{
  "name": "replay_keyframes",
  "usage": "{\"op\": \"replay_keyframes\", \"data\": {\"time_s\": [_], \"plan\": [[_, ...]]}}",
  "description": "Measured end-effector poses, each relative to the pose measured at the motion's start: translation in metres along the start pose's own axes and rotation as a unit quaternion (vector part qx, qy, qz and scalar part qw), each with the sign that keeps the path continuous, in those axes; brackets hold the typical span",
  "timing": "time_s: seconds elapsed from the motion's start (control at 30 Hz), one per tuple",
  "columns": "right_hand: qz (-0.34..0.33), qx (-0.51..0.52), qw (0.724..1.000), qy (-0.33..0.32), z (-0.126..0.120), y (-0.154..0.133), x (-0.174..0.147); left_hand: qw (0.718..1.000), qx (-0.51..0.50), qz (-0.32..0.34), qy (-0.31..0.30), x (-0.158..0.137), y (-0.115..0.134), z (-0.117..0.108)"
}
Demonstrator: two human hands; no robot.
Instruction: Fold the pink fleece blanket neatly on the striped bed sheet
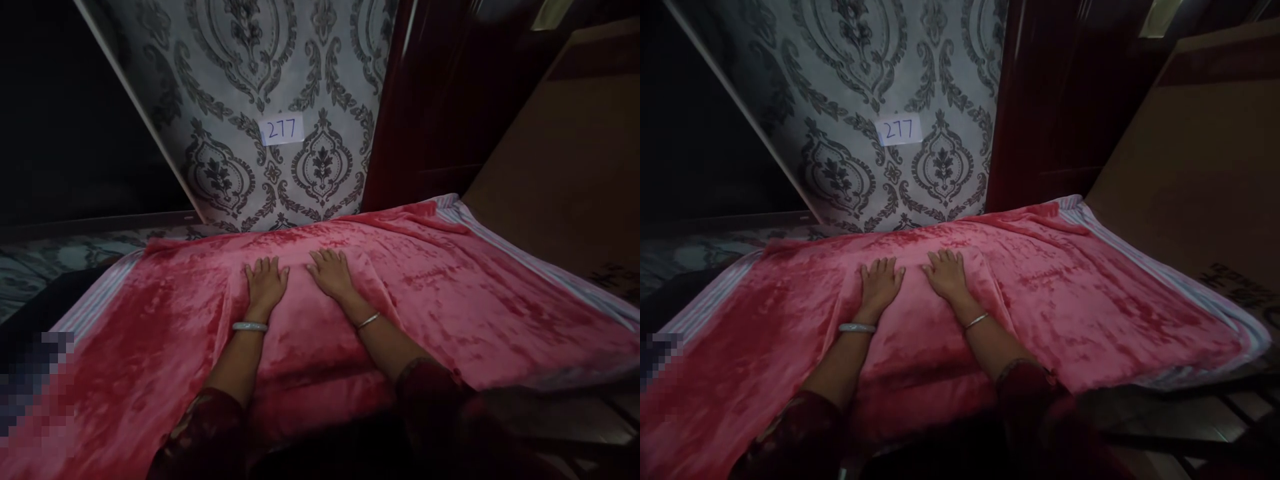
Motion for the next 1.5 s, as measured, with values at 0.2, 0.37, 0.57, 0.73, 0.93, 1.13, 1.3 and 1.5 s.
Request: {"op": "replay_keyframes", "data": {"time_s": [0.2,0.37,0.57,0.73,0.93,1.13,1.3,1.5], "plan": [[0.024,-0.006,1.0,-0.017,-0.01,0.019,0.003,0.999,-0.035,0.009,0.017,-0.002,0.003,-0.008],[0.089,-0.024,0.996,-0.019,-0.021,0.057,0.002,0.998,-0.028,-0.032,0.038,-0.002,-0.021,-0.019],[0.108,-0.031,0.993,-0.047,-0.015,0.073,0.003,0.985,-0.024,-0.152,-0.077,-0.007,-0.074,-0.01],[0.12,-0.011,0.991,-0.054,-0.01,0.08,0.004,0.984,-0.02,-0.165,-0.064,-0.01,-0.077,-0.012],[0.115,0.001,0.992,-0.045,-0.009,0.082,0.003,0.983,-0.068,-0.171,-0.02,-0.011,-0.086,-0.016],[0.118,-0.001,0.992,-0.036,-0.016,0.076,0.002,0.973,-0.109,-0.202,-0.017,-0.011,-0.09,-0.02],[0.104,-0.017,0.994,-0.027,-0.031,0.072,-0.01,0.973,-0.108,-0.201,-0.044,-0.017,-0.083,-0.031],[-0.09,-0.032,0.995,0.005,-0.05,0.006,-0.092,0.994,-0.023,0.084,-0.06,-0.099,0.001,-0.06]]}}
Point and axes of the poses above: each hand's wrist, its own x-axis towards the middle knuckle, its own z-axis out of the palm, y = z × x, the point moved 10 cm from there along x, towards the middle knuckle, and after that the axes turned 3 degrees about z, right-handed, at the moved point
